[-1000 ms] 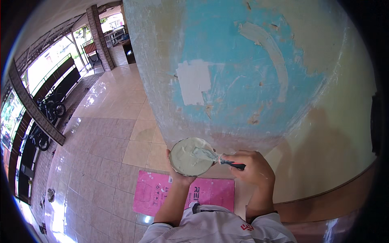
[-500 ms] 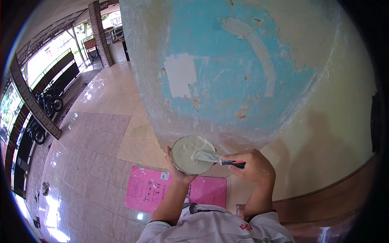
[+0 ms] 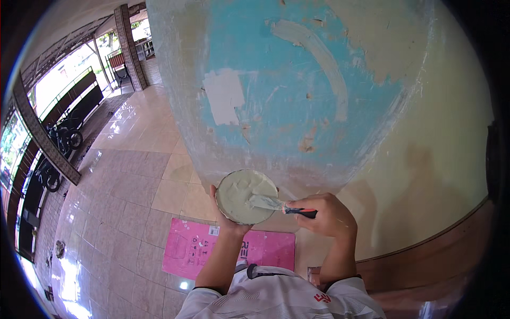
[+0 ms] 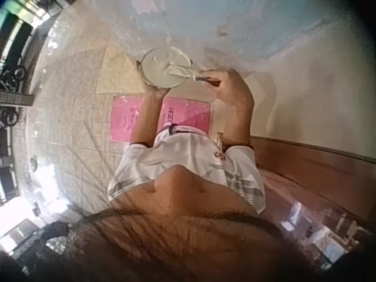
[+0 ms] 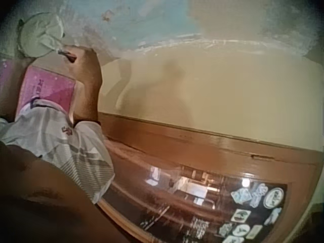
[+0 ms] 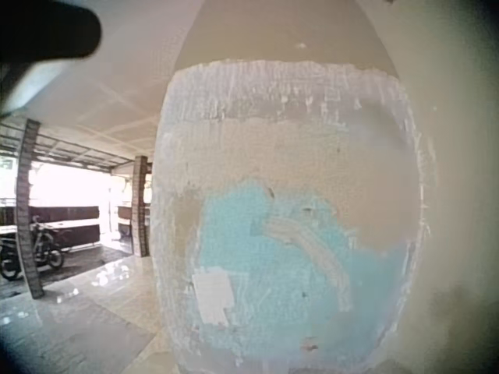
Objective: The person applies spackle to a wall using a putty knife.
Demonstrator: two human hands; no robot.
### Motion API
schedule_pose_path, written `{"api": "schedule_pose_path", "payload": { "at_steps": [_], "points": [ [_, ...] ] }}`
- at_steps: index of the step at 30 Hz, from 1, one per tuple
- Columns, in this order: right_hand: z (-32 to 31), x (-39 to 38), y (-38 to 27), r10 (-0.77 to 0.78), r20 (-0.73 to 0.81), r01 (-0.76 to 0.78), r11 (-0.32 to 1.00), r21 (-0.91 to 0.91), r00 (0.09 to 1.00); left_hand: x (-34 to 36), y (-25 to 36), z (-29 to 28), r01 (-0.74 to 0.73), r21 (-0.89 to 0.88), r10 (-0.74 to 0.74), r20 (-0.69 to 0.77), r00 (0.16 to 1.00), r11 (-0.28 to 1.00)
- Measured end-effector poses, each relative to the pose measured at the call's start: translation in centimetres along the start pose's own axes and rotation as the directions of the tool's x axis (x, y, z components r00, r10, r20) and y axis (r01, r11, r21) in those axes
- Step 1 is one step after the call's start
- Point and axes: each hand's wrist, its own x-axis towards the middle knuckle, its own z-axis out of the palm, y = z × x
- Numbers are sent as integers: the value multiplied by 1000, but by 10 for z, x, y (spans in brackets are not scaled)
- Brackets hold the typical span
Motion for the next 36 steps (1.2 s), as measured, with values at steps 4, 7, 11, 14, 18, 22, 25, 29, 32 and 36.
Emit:
{"api": "schedule_pose_path", "payload": {
  "at_steps": [4, 7, 11, 14, 18, 22, 25, 29, 32, 36],
  "points": [
    [-2, -2, -1, -27, -42, 24, 998, -59, 999, 3, -3, -3, 0, -1, 0, 1, 1000, 1000],
    [2, -1, 1, -53, -47, 54, 998, 12, 997, 1, 0, -6, -3, 2, 3, -14, 1000, 1000],
    [3, -4, 11, -39, -95, 42, 999, 26, 995, 7, -4, -5, 22, 4, -22, -2, 1000, 1000],
    [2, -6, 12, -65, -120, 66, 998, 5, 991, 9, -6, -9, 27, 5, -27, -2, 1000, 1000],
    [0, -10, 10, -6, -116, 14, 998, 66, 993, 12, -8, -6, 71, -9, -71, -18, 997, 997],
    [1, -13, 15, -10, -101, 14, 999, 42, 995, 11, -12, -1, 76, -10, -76, 30, 997, 997],
    [2, -15, 16, -22, -188, 38, 996, 79, 982, 12, -13, -2, 74, -38, -74, -3, 997, 997],
    [-3, -19, 15, -1, -115, 15, 993, 121, 993, 13, -18, 0, 71, -35, -71, 10, 997, 997],
    [-8, -20, 17, 35, -151, -25, 998, 64, 988, 15, -21, 0, 85, -38, -84, 22, 996, 996],
    [-18, -22, 16, 32, -75, -31, 999, 23, 997, 17, -22, -3, 93, -71, -89, 62, 994, 993]
  ]
}}
